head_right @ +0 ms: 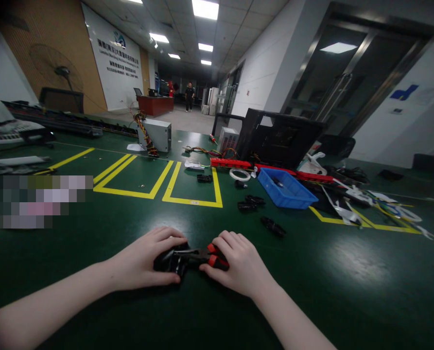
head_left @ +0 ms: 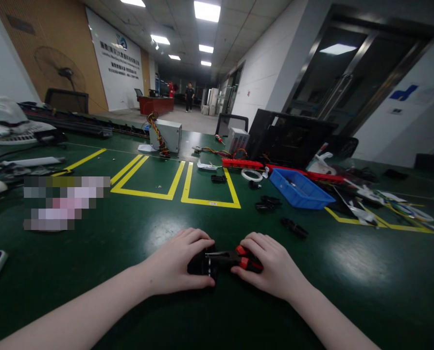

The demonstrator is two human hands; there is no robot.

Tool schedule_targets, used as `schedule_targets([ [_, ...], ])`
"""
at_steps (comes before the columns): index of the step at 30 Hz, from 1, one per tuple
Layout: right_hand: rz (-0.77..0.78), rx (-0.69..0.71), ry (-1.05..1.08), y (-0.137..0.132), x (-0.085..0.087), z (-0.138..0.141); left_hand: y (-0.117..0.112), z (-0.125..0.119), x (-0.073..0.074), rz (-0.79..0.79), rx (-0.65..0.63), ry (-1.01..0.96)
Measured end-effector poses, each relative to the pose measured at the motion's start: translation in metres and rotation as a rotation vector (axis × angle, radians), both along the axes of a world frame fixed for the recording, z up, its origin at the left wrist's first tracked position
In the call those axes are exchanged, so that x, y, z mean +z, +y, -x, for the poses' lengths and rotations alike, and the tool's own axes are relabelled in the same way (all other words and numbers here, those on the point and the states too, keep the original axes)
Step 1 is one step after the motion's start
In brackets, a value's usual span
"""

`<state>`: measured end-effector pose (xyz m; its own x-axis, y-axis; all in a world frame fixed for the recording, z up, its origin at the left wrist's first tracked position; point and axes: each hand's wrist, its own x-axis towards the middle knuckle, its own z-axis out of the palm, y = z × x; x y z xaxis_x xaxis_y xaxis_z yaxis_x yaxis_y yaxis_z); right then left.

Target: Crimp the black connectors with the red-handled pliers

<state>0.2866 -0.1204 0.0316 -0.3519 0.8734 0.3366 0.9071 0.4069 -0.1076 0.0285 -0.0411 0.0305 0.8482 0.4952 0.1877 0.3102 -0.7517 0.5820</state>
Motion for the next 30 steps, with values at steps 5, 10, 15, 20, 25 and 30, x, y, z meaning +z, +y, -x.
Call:
schedule_targets([
  [5,-0.005,0.008,-0.002,-0.0023,0.0011,0.0015,0.0005,0.0003,0.0004,0.081,0.024,-0.037],
  [10,-0.025,0.012,-0.007,-0.0026,0.0024,0.0024,0.0008,0.0007,-0.0006,0.174,0.033,-0.087],
  [15,-0.051,0.034,0.016,-0.0013,0.0005,0.0015,0.0003,0.0005,-0.0006,0.218,0.023,-0.114],
  [20,-0.003,0.039,0.047,-0.002,0.0,0.0012,0.0006,0.0014,-0.0004,0.204,-0.002,-0.152],
  [25,0.059,0.025,0.067,-0.0025,0.0028,0.0032,0.0002,0.0026,-0.0035,0.153,-0.03,-0.167],
  [30,0.091,0.019,0.084,-0.0015,0.0035,0.0038,-0.0006,0.0029,-0.0037,0.154,-0.039,-0.174],
])
